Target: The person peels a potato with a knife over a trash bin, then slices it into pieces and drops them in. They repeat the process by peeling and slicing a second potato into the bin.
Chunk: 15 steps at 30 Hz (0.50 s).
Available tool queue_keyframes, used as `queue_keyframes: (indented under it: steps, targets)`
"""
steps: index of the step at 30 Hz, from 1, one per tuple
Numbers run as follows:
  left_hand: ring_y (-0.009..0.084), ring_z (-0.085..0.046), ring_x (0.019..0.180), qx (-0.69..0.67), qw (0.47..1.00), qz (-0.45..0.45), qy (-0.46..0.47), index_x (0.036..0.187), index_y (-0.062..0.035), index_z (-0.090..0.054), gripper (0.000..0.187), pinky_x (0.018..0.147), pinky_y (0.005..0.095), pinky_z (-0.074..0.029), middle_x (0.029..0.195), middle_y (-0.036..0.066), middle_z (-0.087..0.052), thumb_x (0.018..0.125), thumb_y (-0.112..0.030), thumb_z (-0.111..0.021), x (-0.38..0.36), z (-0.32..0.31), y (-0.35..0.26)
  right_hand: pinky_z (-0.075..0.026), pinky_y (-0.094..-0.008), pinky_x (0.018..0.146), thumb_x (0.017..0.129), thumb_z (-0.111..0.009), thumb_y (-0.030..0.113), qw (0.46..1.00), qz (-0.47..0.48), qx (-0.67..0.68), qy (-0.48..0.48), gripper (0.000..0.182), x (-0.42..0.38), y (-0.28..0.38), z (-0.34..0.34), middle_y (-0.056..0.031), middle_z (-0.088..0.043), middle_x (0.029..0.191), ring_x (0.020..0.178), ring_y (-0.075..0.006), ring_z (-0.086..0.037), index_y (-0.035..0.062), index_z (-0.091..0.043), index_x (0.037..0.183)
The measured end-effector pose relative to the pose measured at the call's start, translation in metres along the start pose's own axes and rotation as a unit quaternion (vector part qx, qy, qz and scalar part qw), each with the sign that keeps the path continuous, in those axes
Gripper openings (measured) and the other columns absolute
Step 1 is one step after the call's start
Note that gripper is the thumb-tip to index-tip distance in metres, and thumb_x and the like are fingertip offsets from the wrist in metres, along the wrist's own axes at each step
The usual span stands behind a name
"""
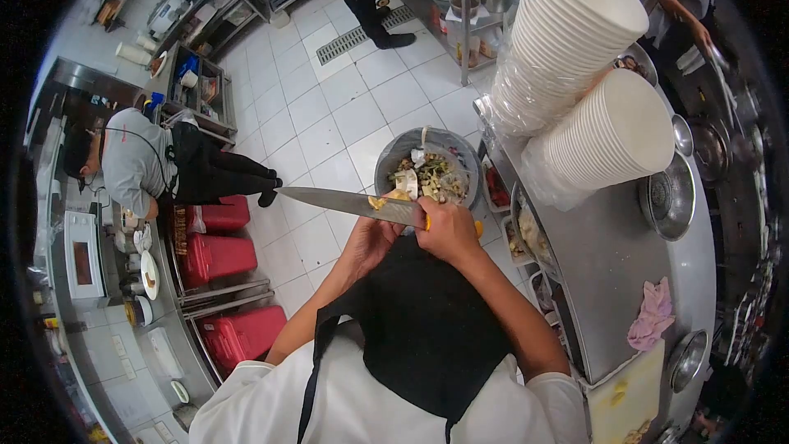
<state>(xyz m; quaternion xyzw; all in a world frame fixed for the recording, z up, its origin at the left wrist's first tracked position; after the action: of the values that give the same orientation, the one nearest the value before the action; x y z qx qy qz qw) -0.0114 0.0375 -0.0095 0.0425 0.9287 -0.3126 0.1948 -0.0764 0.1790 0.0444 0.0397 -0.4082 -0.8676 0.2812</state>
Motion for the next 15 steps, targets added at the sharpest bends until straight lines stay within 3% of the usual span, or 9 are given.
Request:
queue_keyframes:
  steps: [2, 5, 8, 15]
  targets:
    - [0.0191, -0.061, 0.112, -0.010, 1.000, -0.012, -0.006, 0.130, -0.0017, -0.051, 0.046, 0.099, 0.0333, -0.050, 0.124, 0.010, -0.061, 0.093, -0.025, -0.067, 0.000, 0.003, 0.000, -0.050, -0.0531, 0.062, 0.086, -0.061, 0.018, 1.000, 0.000, -0.006, -0.002, 0.012, 0.000, 0.000, 0.001, -0.0215, -0.065, 0.070, 0.067, -0.0423, -0.065, 0.0067, -0.065, 0.086]
    - [0.0207, -0.062, 0.109, -0.024, 0.999, -0.025, -0.009, 0.127, -0.0008, -0.052, 0.041, 0.098, 0.0346, -0.052, 0.121, 0.011, -0.062, 0.095, -0.023, -0.065, -0.001, 0.013, -0.001, -0.050, -0.0535, 0.067, 0.086, -0.060, 0.019, 0.990, -0.133, -0.023, 0.042, 0.014, -0.009, -0.064, -0.026, -0.0225, -0.066, 0.075, 0.073, -0.0438, -0.066, 0.0064, -0.065, 0.087]
    - [0.0222, -0.063, 0.105, -0.014, 0.999, -0.027, -0.026, 0.125, -0.0005, -0.053, 0.036, 0.095, 0.0344, -0.053, 0.119, 0.012, -0.061, 0.098, -0.023, -0.061, -0.004, 0.009, -0.015, -0.050, -0.0536, 0.071, 0.086, -0.059, 0.021, 0.982, -0.167, -0.022, 0.085, 0.017, -0.024, -0.106, -0.035, -0.0236, -0.066, 0.078, 0.078, -0.0453, -0.065, 0.0057, -0.065, 0.087]
    - [0.0205, -0.062, 0.107, -0.006, 1.000, 0.016, 0.007, 0.146, -0.0057, -0.041, 0.053, 0.094, 0.0337, -0.053, 0.126, 0.011, -0.059, 0.097, -0.017, -0.058, 0.001, -0.004, -0.010, -0.049, -0.0523, 0.067, 0.086, -0.061, 0.020, 0.993, -0.109, 0.037, 0.041, 0.015, -0.003, -0.051, -0.014, -0.0232, -0.065, 0.075, 0.076, -0.0443, -0.064, 0.0052, -0.063, 0.085]
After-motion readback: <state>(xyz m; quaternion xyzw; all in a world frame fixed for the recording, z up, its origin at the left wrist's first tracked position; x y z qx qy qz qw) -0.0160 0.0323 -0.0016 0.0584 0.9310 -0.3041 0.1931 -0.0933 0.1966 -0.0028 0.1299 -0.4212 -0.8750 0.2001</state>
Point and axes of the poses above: each hand's wrist, its own x-axis towards the middle knuckle, its own z-axis out of the back of the hand, y = z × x, the point moved 6 cm from there along x, towards the middle knuckle
